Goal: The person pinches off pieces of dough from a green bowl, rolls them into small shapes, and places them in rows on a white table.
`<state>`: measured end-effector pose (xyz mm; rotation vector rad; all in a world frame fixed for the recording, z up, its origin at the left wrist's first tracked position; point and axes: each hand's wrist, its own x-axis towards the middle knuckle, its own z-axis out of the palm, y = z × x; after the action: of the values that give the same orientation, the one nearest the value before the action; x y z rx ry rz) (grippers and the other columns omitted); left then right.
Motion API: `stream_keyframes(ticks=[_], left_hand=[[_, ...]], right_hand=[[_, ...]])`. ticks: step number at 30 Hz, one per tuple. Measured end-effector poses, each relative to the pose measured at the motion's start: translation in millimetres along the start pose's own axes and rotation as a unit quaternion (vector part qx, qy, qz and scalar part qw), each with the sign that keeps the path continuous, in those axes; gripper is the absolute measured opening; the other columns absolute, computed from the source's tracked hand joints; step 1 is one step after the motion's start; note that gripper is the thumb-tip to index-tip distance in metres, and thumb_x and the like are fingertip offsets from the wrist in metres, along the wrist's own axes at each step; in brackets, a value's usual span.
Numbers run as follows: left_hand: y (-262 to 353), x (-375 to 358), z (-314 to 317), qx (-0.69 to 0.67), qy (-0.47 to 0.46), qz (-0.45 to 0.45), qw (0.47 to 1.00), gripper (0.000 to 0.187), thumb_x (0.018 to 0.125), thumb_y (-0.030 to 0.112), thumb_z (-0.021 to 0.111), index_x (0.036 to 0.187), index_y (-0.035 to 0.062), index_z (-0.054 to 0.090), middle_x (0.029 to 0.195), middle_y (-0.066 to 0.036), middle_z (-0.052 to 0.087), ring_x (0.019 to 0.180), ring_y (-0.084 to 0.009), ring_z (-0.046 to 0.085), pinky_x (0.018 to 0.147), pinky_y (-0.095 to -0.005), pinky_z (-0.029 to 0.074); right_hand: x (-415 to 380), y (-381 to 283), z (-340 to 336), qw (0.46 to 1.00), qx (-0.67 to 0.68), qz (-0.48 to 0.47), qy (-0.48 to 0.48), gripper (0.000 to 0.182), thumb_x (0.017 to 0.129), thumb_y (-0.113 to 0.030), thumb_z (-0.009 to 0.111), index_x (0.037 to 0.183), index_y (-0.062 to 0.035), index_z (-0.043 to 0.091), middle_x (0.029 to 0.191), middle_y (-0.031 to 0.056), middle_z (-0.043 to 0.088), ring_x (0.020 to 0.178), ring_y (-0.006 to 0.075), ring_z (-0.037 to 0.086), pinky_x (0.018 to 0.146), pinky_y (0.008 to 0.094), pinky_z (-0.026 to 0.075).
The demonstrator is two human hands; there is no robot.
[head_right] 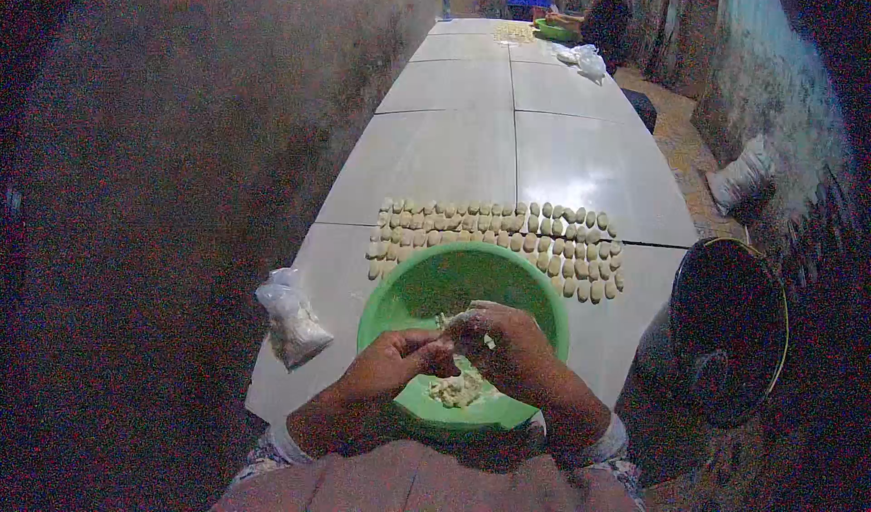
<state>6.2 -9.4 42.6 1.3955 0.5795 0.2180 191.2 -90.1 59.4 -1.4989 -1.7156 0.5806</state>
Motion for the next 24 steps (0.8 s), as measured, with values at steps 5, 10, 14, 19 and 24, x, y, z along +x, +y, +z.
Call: stream_keyframes(ticks=[5,10,14,19,24], left_hand=[[8,-6,1,0.031,0.015,-0.026,0.999,0.036,0.096,0.029,0.051,0.112,-0.0009,0.062,0.094,-0.010,0.068,0.086,-0.0153,0.064,0.082,-0.0308,0.050],[7,-11,-4,-0.003,-0.042,-0.024,0.999,0.035,0.096,0.028,0.050,0.114,-0.0003,0.061,0.095,-0.011,0.068,0.090,-0.0153,0.063,0.083,-0.0298,0.050],[9,-13,-2,-0.090,0.008,-0.023,0.996,0.037,0.096,0.027,0.050,0.119,-0.0014,0.056,0.098,-0.013,0.067,0.093,-0.0168,0.064,0.085,-0.0307,0.051],[8,-9,-3,-0.180,0.012,-0.032,0.983,0.038,0.096,0.031,0.050,0.114,-0.0015,0.058,0.097,-0.009,0.064,0.093,-0.0137,0.059,0.086,-0.0279,0.048],[4,-7,-1,-0.151,0.021,-0.037,0.988,0.035,0.096,0.032,0.051,0.105,-0.0005,0.061,0.093,-0.007,0.066,0.086,-0.0119,0.058,0.082,-0.0269,0.047]], right_hand=[[-1,7,7,0.994,0.087,-0.030,0.052,0.025,0.064,0.006,0.062,0.087,-0.0033,0.060,0.076,0.0104,0.063,0.074,0.0254,0.063,0.088,0.0394,0.048],[-4,22,-15,0.958,0.129,0.024,0.255,0.024,0.067,0.004,0.062,0.090,0.0002,0.058,0.084,0.0092,0.058,0.076,0.0181,0.058,0.071,0.0288,0.049],[-5,10,-17,0.998,-0.055,-0.011,-0.038,0.028,0.075,0.002,0.058,0.103,-0.0052,0.063,0.099,0.0160,0.060,0.089,0.0318,0.062,0.076,0.0357,0.050],[-3,-12,-15,1.000,0.010,0.018,-0.008,0.041,0.085,-0.005,0.056,0.126,-0.0103,0.052,0.123,0.0171,0.054,0.106,0.0367,0.056,0.091,0.0440,0.045],[0,-21,15,0.995,-0.065,-0.018,-0.078,0.059,0.088,-0.012,0.058,0.140,-0.0046,0.032,0.137,0.0169,0.044,0.128,0.0342,0.040,0.105,0.0425,0.034]])
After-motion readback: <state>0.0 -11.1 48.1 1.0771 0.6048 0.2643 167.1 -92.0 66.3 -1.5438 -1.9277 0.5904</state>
